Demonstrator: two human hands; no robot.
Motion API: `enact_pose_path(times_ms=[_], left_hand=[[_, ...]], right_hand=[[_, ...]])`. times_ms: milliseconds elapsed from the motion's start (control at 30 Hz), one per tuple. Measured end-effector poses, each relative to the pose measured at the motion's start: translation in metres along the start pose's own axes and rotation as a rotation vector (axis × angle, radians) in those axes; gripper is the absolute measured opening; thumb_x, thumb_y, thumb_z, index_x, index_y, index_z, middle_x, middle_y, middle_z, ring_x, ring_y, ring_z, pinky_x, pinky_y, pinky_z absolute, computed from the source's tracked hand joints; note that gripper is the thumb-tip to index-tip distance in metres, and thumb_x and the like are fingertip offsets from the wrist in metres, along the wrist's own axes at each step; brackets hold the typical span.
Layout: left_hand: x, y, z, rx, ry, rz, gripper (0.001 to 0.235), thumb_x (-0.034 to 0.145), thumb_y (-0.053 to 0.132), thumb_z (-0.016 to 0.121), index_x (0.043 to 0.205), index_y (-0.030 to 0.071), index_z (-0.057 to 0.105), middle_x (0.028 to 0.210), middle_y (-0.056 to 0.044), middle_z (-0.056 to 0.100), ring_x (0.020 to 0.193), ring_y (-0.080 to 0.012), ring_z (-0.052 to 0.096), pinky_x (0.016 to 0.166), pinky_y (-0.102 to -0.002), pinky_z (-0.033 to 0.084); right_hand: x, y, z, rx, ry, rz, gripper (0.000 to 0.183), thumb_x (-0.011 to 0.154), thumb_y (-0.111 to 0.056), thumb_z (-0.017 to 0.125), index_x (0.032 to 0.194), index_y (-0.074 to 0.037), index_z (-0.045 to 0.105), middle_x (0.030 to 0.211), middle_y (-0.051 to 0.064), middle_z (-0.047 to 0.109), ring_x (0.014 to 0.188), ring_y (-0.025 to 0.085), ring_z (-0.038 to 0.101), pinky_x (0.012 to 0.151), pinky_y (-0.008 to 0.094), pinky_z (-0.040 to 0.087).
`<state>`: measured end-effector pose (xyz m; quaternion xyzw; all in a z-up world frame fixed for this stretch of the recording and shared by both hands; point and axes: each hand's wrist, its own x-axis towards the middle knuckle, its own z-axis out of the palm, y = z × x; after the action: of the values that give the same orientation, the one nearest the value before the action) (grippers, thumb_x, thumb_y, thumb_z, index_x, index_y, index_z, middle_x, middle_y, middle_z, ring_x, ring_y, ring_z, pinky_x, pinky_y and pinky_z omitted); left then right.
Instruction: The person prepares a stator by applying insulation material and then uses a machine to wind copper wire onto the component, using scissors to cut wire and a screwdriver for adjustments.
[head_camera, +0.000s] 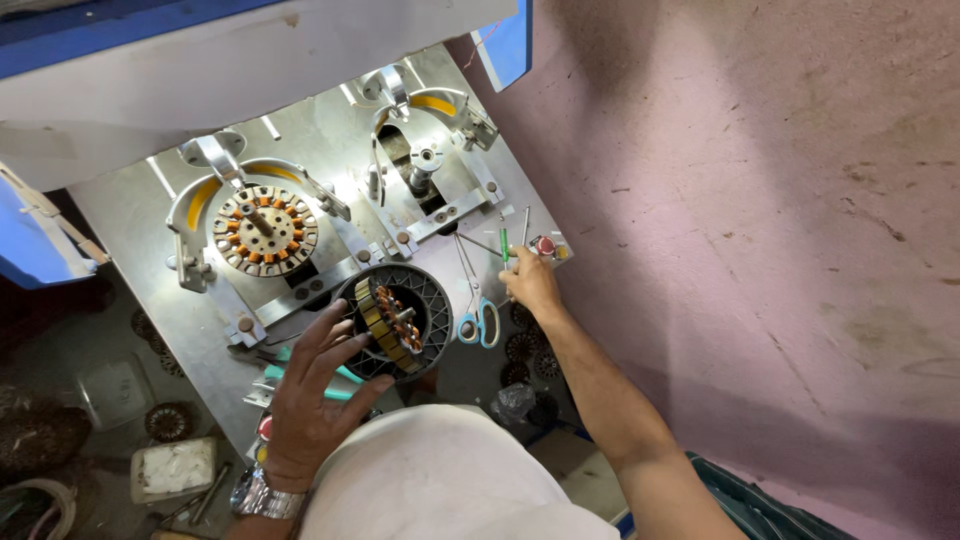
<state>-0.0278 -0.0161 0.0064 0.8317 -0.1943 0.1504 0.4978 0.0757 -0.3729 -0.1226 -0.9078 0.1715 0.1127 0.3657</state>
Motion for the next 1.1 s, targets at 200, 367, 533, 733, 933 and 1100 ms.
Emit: enact_pose_path(times_ms=[200,367,533,733,933,1100], left_hand=[[-0.002,0.010,-0.003,0.009,-0.008,-0.128,0.048,0.079,0.023,0.083,0.120,0.006,0.065,0.148,-0.019,0.053,0.126,-0.0307,0.064,0.100,-0.042,0.058],[-0.002,0.012,-0.004,-0.004,0.046,-0.173,0.038,0.087,0.019,0.077,0.120,0.004,0.065,0.146,-0.018,0.055,0.125,-0.0297,0.065,0.100,-0.040,0.058],[-0.004,0.011,-0.008,0.011,0.098,-0.234,0.027,0.092,0.016,0.073,0.116,0.006,0.067,0.143,-0.017,0.060,0.125,-0.0284,0.066,0.100,-0.040,0.058],[-0.004,0.011,-0.017,-0.030,0.103,-0.221,0.023,0.096,0.013,0.069,0.118,0.007,0.067,0.139,-0.015,0.063,0.126,-0.0283,0.066,0.101,-0.040,0.057],[-0.002,0.013,-0.027,-0.069,0.097,-0.223,0.025,0.095,0.013,0.070,0.120,0.008,0.066,0.137,-0.014,0.065,0.122,-0.0264,0.068,0.096,-0.037,0.058],[-0.002,0.015,-0.032,-0.114,0.058,-0.234,0.022,0.095,0.011,0.070,0.117,0.008,0.067,0.124,-0.010,0.072,0.105,-0.0199,0.075,0.087,-0.032,0.060]], right_hand=[[0.028,0.023,0.026,-0.257,0.138,-0.178,0.046,0.088,-0.019,0.077,0.130,-0.009,0.065,0.093,0.010,0.074,0.080,0.022,0.073,0.077,0.039,0.059],[-0.019,0.013,0.058,-0.560,0.143,-0.523,0.032,0.092,-0.033,0.079,0.120,-0.020,0.070,0.118,0.010,0.064,0.105,0.026,0.063,0.090,0.040,0.059],[-0.076,-0.018,0.072,-0.680,0.153,-0.719,0.050,0.069,-0.027,0.081,0.110,0.001,0.073,0.122,0.021,0.062,0.109,0.033,0.052,0.090,0.047,0.046],[-0.108,-0.011,0.084,-0.684,0.107,-0.959,0.008,0.073,-0.010,0.072,0.071,-0.002,0.072,0.089,0.010,0.065,0.112,0.027,0.059,0.104,0.048,0.044],[-0.111,0.011,0.098,-0.554,0.136,-1.059,0.006,0.079,-0.001,0.065,0.081,-0.005,0.070,0.083,0.007,0.062,0.087,0.024,0.063,0.085,0.041,0.053],[-0.114,0.007,0.094,-0.458,0.140,-0.899,0.005,0.081,-0.003,0.070,0.082,-0.004,0.065,0.082,0.010,0.062,0.075,0.026,0.063,0.071,0.040,0.054]])
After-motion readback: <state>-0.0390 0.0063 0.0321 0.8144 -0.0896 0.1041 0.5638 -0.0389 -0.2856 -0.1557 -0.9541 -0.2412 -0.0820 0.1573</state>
